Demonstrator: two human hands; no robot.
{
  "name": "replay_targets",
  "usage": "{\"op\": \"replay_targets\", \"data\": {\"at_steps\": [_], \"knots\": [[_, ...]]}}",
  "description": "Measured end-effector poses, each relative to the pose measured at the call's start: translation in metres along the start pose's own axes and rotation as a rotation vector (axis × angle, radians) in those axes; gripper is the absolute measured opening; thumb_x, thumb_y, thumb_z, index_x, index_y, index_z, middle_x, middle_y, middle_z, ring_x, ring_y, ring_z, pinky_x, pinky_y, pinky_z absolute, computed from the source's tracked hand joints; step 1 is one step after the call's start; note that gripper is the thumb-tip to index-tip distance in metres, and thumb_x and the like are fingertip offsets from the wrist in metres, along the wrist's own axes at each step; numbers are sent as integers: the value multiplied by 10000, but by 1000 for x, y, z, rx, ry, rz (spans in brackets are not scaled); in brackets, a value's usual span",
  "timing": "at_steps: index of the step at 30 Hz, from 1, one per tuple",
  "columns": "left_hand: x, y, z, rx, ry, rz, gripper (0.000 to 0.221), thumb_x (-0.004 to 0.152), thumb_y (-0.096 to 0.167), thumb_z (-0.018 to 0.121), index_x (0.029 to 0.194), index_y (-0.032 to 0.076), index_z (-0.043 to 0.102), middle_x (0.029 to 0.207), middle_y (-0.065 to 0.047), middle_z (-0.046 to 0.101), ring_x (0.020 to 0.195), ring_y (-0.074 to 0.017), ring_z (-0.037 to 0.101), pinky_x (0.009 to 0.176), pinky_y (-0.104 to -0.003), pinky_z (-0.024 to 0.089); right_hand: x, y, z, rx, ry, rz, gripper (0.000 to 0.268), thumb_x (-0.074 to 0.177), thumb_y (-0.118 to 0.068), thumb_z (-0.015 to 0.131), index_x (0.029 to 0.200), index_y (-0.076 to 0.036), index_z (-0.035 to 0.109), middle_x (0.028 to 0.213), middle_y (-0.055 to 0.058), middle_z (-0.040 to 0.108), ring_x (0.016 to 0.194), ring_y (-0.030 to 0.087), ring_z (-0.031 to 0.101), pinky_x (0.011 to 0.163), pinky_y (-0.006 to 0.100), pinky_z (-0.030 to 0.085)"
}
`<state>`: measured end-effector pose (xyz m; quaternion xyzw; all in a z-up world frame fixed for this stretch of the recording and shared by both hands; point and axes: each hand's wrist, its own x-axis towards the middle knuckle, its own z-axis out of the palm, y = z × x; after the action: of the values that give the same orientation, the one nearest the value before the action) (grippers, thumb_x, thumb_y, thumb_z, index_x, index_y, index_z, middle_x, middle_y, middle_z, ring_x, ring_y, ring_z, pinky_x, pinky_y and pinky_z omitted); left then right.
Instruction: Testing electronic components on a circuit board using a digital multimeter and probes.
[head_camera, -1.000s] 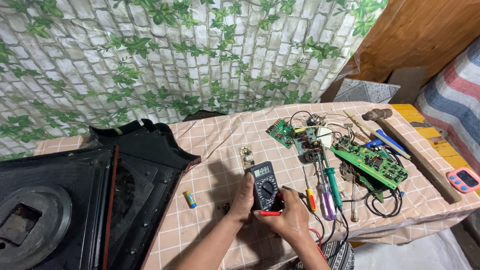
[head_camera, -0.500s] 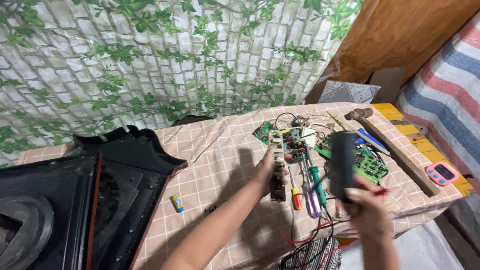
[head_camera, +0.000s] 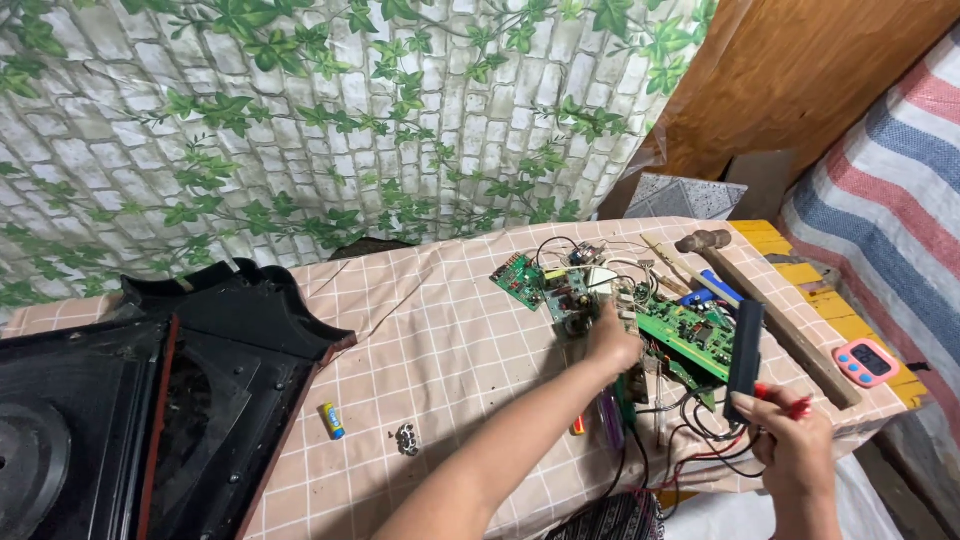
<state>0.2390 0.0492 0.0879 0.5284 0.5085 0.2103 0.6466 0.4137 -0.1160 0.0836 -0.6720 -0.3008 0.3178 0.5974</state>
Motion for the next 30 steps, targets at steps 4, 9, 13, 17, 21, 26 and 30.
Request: {"op": "replay_targets", "data": {"at_steps": [4, 9, 13, 17, 21, 26, 30], "knots": [[14, 1, 21, 126, -10, 22, 1020, 892, -269, 418, 1689, 173, -38, 1413, -189, 515, 607, -126, 457, 461, -212, 405, 24, 28, 10, 9, 73, 47, 300, 735, -77, 792, 975, -44, 615, 669, 38, 534, 477, 27, 400, 351, 182, 168], [27, -6, 32, 434, -30, 56, 863, 967, -126, 484, 1679, 93, 48, 1035, -150, 636, 885, -284, 644, 666, -380, 586, 26, 23, 40, 2, 27, 144, 236, 854, 18, 658, 1081, 63, 614, 992, 261, 743, 402, 58, 251, 341, 232, 135], [30, -4, 34, 393, -68, -15, 875, 940, -174, 482, 1673, 139, 120, 1484, -195, 499, 1330, -377, 527, 988, -433, 575, 26, 21, 50, -51, 3, 144, 239, 846, -4, 698, 1071, 75, 678, 990, 233, 767, 454, 93, 372, 375, 247, 212], [30, -3, 37, 358, -145, 14, 600, 930, 6, 566, 1518, 23, 445, 1488, -200, 434, 1253, -373, 559, 914, -405, 560, 29, 30, 53, 1, 21, 122, 234, 809, 17, 690, 1034, 79, 686, 972, 229, 750, 720, 188, 508, 708, 323, 345], [16, 5, 27, 461, -187, 173, 559, 917, 5, 500, 1464, -104, 454, 1569, -251, 350, 1342, -434, 486, 1028, -463, 510, 32, 36, 49, 7, 18, 114, 217, 830, -20, 678, 1035, 52, 684, 902, 201, 749, 374, 42, 221, 326, 232, 132], [28, 0, -13, 268, -44, 316, 492, 892, -70, 511, 1369, 37, 561, 1469, -164, 535, 1314, -326, 572, 1036, -420, 528, 31, 43, 49, 2, -3, 107, 192, 834, -20, 687, 1017, 26, 720, 840, 160, 735, 374, 47, 208, 323, 240, 129], [41, -3, -90, 228, 416, 325, 227, 864, -78, 521, 938, 115, 616, 963, -42, 652, 863, -209, 639, 670, -324, 548, 22, 38, 51, -31, -29, 123, 181, 868, -14, 694, 1035, 52, 722, 920, 190, 768, 409, 51, 251, 359, 217, 178]]}}
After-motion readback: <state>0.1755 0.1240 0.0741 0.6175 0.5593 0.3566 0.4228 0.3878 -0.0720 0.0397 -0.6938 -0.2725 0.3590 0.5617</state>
